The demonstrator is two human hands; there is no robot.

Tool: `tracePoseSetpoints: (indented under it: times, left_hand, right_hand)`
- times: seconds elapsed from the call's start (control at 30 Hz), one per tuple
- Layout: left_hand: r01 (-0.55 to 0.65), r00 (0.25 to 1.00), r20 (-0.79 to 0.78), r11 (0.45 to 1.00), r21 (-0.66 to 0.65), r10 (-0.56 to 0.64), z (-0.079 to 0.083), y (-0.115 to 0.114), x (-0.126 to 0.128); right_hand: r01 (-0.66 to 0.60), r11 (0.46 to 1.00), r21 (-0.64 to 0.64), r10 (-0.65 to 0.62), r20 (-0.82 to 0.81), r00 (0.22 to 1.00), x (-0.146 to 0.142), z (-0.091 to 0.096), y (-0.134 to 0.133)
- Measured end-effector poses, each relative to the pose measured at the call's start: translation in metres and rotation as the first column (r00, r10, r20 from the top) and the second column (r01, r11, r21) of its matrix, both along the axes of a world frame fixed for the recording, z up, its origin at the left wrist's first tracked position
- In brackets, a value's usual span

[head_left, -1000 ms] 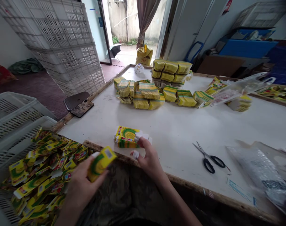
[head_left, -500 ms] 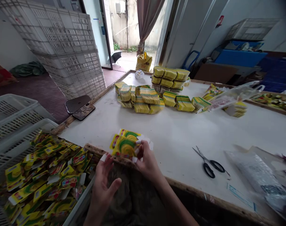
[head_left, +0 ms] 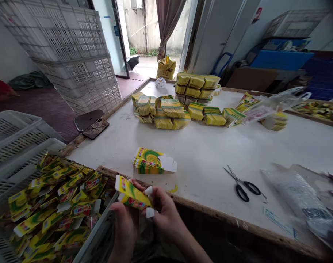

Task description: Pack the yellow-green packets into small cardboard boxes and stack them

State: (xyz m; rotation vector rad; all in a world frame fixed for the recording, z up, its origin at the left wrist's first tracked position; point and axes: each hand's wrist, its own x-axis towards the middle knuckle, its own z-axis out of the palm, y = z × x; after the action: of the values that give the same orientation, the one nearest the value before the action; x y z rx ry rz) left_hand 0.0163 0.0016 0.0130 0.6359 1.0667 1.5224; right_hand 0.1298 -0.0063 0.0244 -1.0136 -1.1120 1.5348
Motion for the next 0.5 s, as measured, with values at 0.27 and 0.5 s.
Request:
tracePoseSetpoints:
  times: [0.27, 0.5]
  left_hand:
    - [0.247, 0.936, -0.251, 0.968, -0.033, -0.248, -0.015, -0.002, -0.038]
    - [0.704, 0.515, -0.516, 0.681, -0.202, -0.685, 0.015, -0.003, -0.038]
  right_hand:
    - [-0.037, 0.912, 0.408, -0.155, 0.429, 0.89, 0.059, 0.002, 0.006]
    - [-0.512, 0.646, 0.567, -0.149, 0.751, 0.643, 0.075, 0.019, -0.003]
